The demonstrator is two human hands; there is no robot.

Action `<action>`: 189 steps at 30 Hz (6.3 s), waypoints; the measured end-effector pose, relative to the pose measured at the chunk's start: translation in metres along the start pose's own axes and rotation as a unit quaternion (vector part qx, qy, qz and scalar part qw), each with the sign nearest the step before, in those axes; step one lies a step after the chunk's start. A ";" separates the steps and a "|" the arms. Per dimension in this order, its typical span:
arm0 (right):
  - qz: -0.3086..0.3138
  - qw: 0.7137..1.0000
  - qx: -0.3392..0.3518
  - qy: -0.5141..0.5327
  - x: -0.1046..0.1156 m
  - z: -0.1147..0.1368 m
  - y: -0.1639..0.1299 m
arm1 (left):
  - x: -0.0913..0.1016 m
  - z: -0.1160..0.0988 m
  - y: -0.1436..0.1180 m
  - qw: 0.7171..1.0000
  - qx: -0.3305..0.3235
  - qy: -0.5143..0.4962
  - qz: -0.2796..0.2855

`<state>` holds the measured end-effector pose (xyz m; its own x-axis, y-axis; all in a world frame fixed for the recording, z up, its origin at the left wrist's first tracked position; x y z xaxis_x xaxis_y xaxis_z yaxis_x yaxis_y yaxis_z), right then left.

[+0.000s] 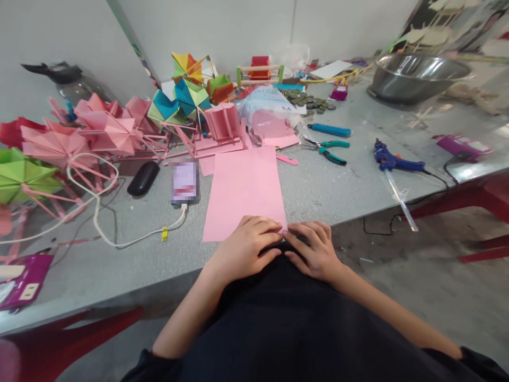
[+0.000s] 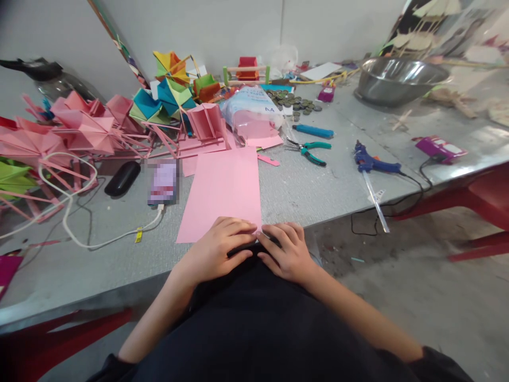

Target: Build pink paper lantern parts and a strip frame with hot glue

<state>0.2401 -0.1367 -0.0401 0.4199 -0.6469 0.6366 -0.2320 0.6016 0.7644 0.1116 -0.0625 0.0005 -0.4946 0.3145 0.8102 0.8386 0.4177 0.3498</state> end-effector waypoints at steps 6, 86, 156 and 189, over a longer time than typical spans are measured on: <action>-0.032 0.999 -0.016 0.024 0.004 -0.004 -0.003 | -0.002 0.002 0.001 1.000 0.008 0.001 0.010; -0.051 0.998 0.013 0.036 0.006 -0.004 -0.012 | -0.001 0.004 -0.001 1.000 0.016 -0.001 0.004; 0.050 0.704 -0.364 0.608 -0.031 -0.029 0.103 | 0.034 0.054 -0.003 0.730 0.261 -0.367 -0.514; -0.052 0.691 -0.415 0.589 -0.053 -0.060 0.137 | -0.026 0.066 -0.030 0.693 0.310 -0.507 -0.408</action>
<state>0.2387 0.0074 0.0246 0.9332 -0.1711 -0.3159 0.2318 0.9585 0.1657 0.0842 -0.0272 -0.0620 -0.9160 0.0647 -0.3958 0.0823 0.9962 -0.0276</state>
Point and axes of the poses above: each hand's wrist, its own y-axis towards the middle knuckle, its own x-axis out of the back of the hand, z = x × y, the point moved 9 cm from there along y, towards the middle knuckle, and after that the axes turned 6 degrees about -z, right-handed, at the moved point
